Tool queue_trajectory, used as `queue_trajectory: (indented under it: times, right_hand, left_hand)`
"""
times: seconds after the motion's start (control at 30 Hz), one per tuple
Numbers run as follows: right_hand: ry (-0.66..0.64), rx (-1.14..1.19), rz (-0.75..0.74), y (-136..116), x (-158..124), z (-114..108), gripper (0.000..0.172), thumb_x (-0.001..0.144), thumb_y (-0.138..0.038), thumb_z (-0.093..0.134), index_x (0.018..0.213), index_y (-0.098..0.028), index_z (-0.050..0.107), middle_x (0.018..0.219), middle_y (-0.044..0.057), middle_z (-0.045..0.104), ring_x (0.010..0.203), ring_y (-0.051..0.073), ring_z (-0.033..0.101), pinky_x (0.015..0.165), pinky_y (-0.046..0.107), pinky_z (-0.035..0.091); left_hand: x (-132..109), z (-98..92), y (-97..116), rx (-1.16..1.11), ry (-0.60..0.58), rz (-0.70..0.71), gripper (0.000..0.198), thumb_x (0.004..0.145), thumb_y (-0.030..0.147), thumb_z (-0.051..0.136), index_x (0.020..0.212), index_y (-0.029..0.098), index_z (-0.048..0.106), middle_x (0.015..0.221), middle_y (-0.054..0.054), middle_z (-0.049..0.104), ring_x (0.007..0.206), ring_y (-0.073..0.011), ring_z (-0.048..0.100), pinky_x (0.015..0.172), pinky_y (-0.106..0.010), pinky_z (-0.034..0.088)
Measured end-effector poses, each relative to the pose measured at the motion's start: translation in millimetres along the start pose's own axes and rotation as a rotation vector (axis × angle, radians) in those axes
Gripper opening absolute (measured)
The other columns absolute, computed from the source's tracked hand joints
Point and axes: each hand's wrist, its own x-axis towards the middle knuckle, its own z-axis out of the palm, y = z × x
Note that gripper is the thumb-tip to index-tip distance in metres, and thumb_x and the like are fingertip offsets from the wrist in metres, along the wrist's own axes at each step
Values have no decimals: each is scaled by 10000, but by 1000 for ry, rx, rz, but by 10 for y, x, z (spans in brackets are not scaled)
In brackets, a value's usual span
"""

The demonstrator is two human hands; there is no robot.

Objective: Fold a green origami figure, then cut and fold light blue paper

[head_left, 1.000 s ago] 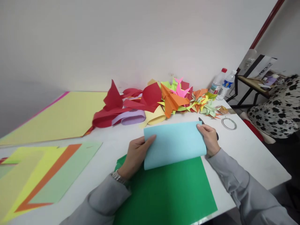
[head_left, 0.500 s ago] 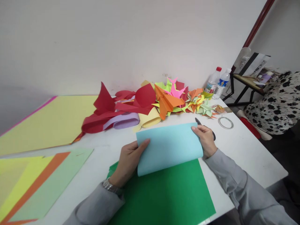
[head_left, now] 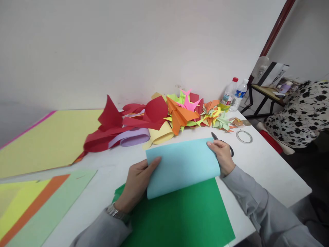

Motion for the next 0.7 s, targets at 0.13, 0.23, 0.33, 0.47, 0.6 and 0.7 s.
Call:
queue_trajectory:
  times: [0.13,0.23,0.33,0.47,0.6,0.7]
  right_hand:
    - [11,-11,9,0,2,-12,326,506,-406,862,622,-152,693,529,-24,597,480,89,443,477,232,354]
    - [26,17,14,-12,-1,-18,336,518,-420,857,611,-155,673,503,-43,548,468,79,406,459,224,323]
    - [19,57,7,-29,-5,-20,327,527,-411,858,625,-159,674,497,-56,524,471,75,389,464,223,309]
    - [17,48,-1,-43,-6,-18,335,524,-423,859,645,-159,692,499,-54,531,475,80,387,476,235,310]
    - [2,75,1,-40,-3,-24,319,543,-413,856,666,-159,710,535,-45,562,497,82,414,497,235,328]
    - [-3,99,7,-37,-5,-25,300,549,-394,860,657,-156,712,520,-51,546,491,74,409,487,228,319]
  left_hand:
    - [-12,1,27,31,0,15,498,477,609,785,651,154,677,638,-36,676,594,-205,603,487,-289,512]
    - [-17,-18,24,83,-14,46,516,497,640,762,619,149,660,594,-27,645,565,-196,580,466,-284,493]
    - [-17,-37,14,114,-19,68,517,522,646,750,605,145,655,578,-23,627,535,-177,553,443,-270,471]
    - [-13,-40,21,111,-10,72,525,502,643,763,650,145,684,638,-44,672,572,-198,582,469,-287,501]
    - [-17,-30,44,103,2,42,553,465,655,772,671,147,702,659,-53,695,581,-215,604,477,-303,519]
    - [-22,-22,53,81,14,5,553,436,638,794,683,151,709,663,-50,703,594,-223,617,485,-312,532]
